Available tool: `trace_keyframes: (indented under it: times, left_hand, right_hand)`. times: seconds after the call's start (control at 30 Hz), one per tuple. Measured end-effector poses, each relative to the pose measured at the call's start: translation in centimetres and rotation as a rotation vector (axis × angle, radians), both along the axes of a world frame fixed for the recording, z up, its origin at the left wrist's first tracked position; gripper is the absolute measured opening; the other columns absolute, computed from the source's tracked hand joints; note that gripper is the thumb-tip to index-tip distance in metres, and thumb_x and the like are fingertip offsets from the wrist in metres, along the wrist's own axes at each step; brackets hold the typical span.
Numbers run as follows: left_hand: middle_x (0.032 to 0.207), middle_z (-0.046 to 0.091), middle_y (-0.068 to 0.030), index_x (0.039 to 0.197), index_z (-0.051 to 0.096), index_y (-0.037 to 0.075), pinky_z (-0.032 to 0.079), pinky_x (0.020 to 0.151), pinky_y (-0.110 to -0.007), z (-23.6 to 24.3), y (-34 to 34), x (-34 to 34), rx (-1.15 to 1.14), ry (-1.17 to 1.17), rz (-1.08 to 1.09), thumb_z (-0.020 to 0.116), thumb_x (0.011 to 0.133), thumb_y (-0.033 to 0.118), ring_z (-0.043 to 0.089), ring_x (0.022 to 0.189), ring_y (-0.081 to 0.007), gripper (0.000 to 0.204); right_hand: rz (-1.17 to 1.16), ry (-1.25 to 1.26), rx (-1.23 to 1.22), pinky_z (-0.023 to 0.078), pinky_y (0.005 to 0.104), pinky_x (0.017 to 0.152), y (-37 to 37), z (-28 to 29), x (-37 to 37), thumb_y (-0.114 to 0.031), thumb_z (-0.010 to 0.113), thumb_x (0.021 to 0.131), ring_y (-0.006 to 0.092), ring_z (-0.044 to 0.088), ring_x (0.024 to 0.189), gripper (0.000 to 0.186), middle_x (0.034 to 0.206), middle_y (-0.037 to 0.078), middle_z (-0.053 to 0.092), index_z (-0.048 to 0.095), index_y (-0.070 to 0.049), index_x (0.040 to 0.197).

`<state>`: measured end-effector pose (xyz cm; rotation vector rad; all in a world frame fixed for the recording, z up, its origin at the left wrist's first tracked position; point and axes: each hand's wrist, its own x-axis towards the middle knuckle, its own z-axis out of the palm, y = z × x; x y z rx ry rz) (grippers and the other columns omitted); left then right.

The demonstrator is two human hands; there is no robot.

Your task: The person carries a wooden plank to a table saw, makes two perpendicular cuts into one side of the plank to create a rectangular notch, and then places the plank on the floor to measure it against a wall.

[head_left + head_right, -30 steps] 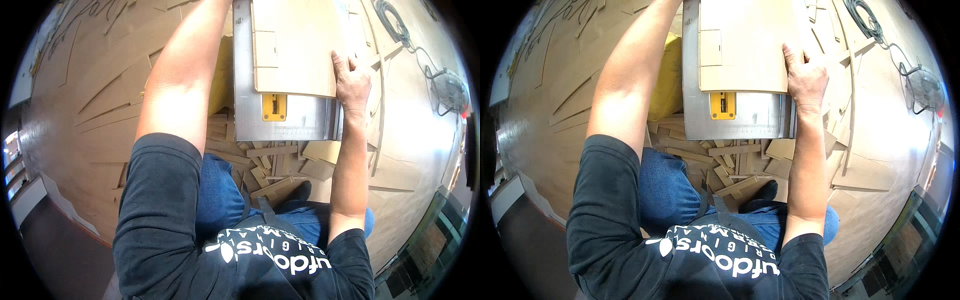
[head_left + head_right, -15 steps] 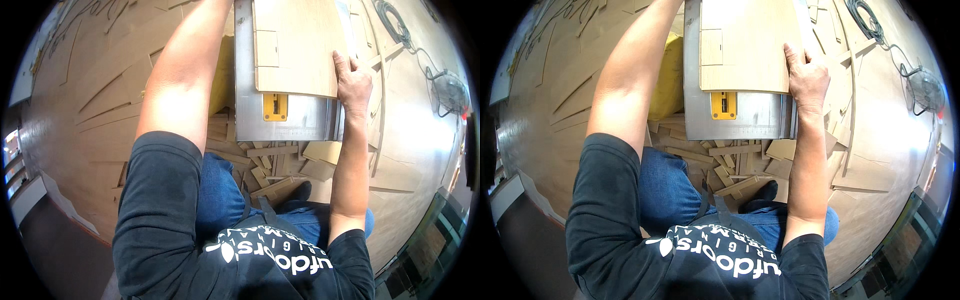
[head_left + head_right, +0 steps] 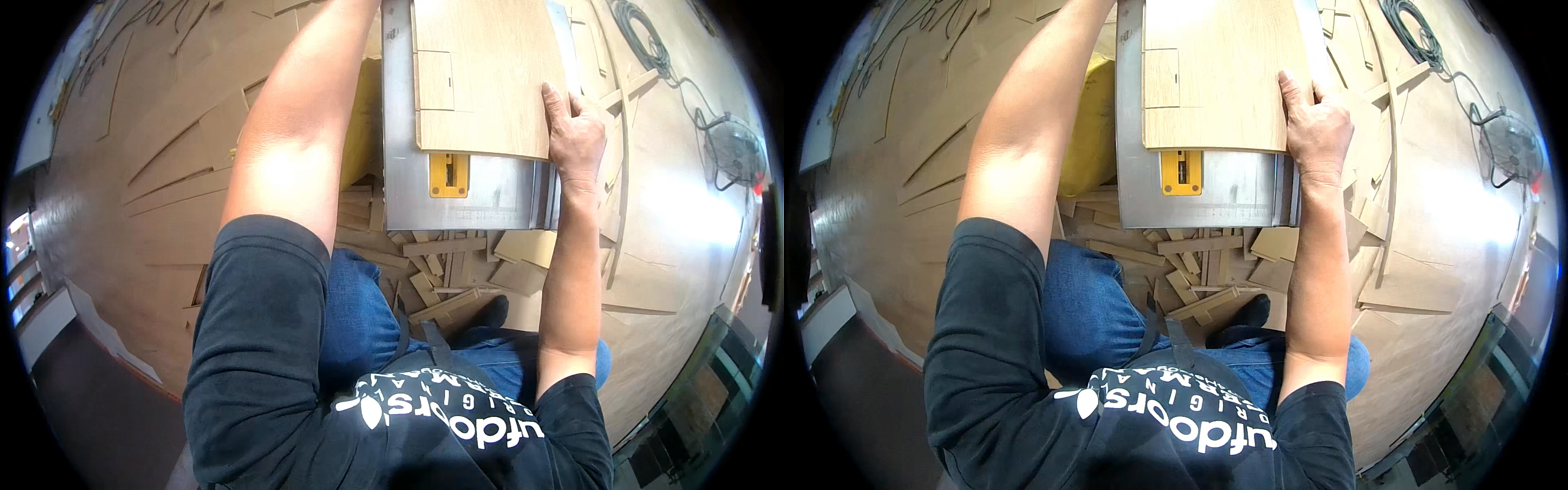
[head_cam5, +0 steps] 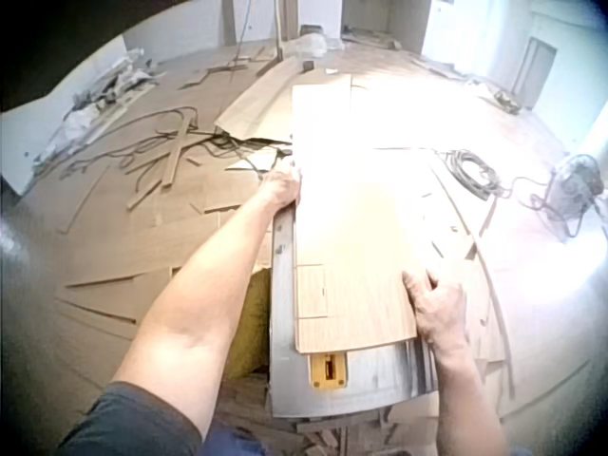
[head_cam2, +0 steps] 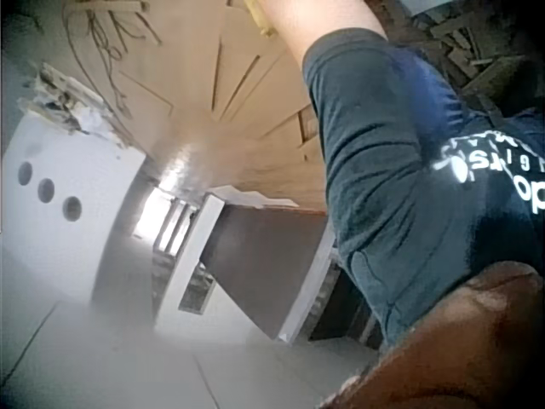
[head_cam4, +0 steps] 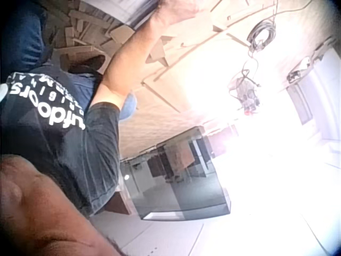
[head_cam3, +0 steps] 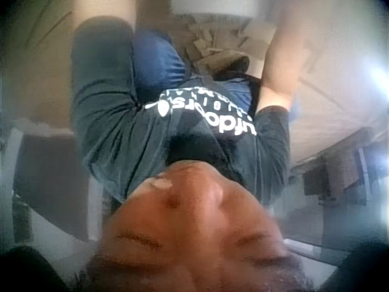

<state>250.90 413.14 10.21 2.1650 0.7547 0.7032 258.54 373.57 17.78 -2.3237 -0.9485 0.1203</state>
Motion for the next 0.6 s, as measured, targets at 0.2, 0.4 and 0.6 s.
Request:
trace_keyframes:
  times: [0.2,0.4,0.6]
  left_hand:
    - [0.123,0.068,-0.0237,0.127,0.063,0.005,0.05,0.102,-0.042,0.2,-1.2,0.5,0.026,0.002,0.057,0.041,0.101,0.017,0.064,0.116,-0.0363,0.036]
    - [0.128,0.066,-0.0234,0.134,0.06,0.007,0.049,0.105,-0.043,-0.4,0.1,0.1,0.078,0.019,0.063,0.041,0.102,0.017,0.061,0.121,-0.0381,0.038]
    - [0.131,0.065,-0.0232,0.137,0.058,0.009,0.047,0.107,-0.043,1.1,-2.1,0.5,0.022,0.072,0.094,0.042,0.103,0.019,0.06,0.124,-0.0386,0.039]
  right_hand:
    - [-0.04,0.03,-0.011,0.056,0.0427,0.077,-0.3,0.1,-0.2,-0.061,0.068,0.092,0.0323,0.072,0.082,0.065,0.086,0.022,0.073,0.074,0.003,0.096]
    - [-0.017,0.047,-0.009,0.055,0.0431,0.08,0.2,0.0,-0.2,-0.06,0.068,0.093,0.0358,0.068,0.085,0.066,0.087,0.024,0.069,0.072,0.006,0.098]
    - [-0.048,0.005,-0.035,0.054,0.0448,0.082,-0.4,-0.6,0.3,-0.06,0.068,0.092,0.0383,0.068,0.089,0.067,0.093,0.025,0.068,0.073,0.005,0.104]
